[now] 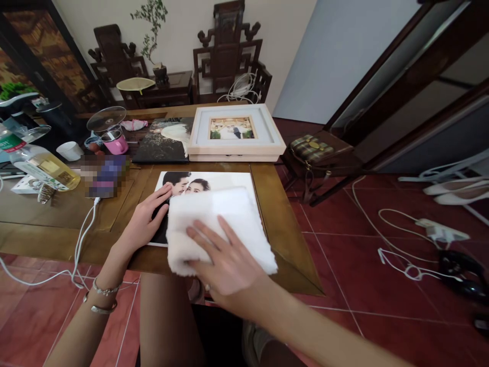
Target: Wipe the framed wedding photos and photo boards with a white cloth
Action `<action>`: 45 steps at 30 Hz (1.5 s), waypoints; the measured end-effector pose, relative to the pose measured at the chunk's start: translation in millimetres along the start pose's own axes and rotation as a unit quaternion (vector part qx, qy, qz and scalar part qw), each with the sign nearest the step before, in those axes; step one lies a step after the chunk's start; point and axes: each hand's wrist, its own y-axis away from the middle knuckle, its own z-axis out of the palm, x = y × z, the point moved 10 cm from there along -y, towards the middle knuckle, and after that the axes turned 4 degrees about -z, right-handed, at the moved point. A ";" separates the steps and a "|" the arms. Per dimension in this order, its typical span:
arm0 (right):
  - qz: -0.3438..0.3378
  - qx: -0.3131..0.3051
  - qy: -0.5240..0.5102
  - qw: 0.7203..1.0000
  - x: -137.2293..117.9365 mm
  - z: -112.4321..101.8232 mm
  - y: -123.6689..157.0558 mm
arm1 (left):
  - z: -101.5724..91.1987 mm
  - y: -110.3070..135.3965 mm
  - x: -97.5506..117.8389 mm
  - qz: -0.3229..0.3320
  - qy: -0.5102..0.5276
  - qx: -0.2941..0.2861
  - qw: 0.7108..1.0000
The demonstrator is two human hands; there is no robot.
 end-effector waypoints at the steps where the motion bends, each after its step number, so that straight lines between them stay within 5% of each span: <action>1: -0.010 0.006 -0.014 1.000 -11.1 -2.3 4.9 | -0.1 -0.1 0.0 -0.001 0.000 -0.001 1.000; 4: -0.034 0.023 -0.040 0.998 -28.8 -8.9 13.6 | -0.5 -0.4 0.3 -0.002 0.003 -0.001 1.000; 7: -0.032 0.031 -0.041 0.998 -19.9 -11.6 11.3 | -0.4 -0.7 0.9 -0.003 0.002 -0.003 1.000; 17: 0.071 0.006 0.090 0.993 93.4 -7.5 -29.3 | -0.7 0.6 -2.5 -0.008 0.015 0.003 1.000; 20: 0.097 -0.003 0.105 0.990 108.3 -4.6 -34.5 | -0.1 0.6 -3.1 -0.010 0.012 0.000 1.000; 24: 0.080 0.000 0.093 0.992 85.5 -2.8 -29.9 | 0.3 0.3 -3.0 -0.008 0.009 0.000 1.000; 32: -0.017 0.026 -0.016 0.999 -23.5 -1.9 3.6 | -0.4 0.0 -1.2 -0.007 0.016 -0.003 1.000; 35: -0.032 0.029 -0.040 0.998 -31.9 -4.2 6.6 | -0.5 0.2 -0.5 -0.005 0.021 -0.008 1.000; 45: 0.058 -0.009 0.052 0.997 80.0 -0.5 -38.1 | -2.0 0.0 1.8 -0.002 0.009 0.002 1.000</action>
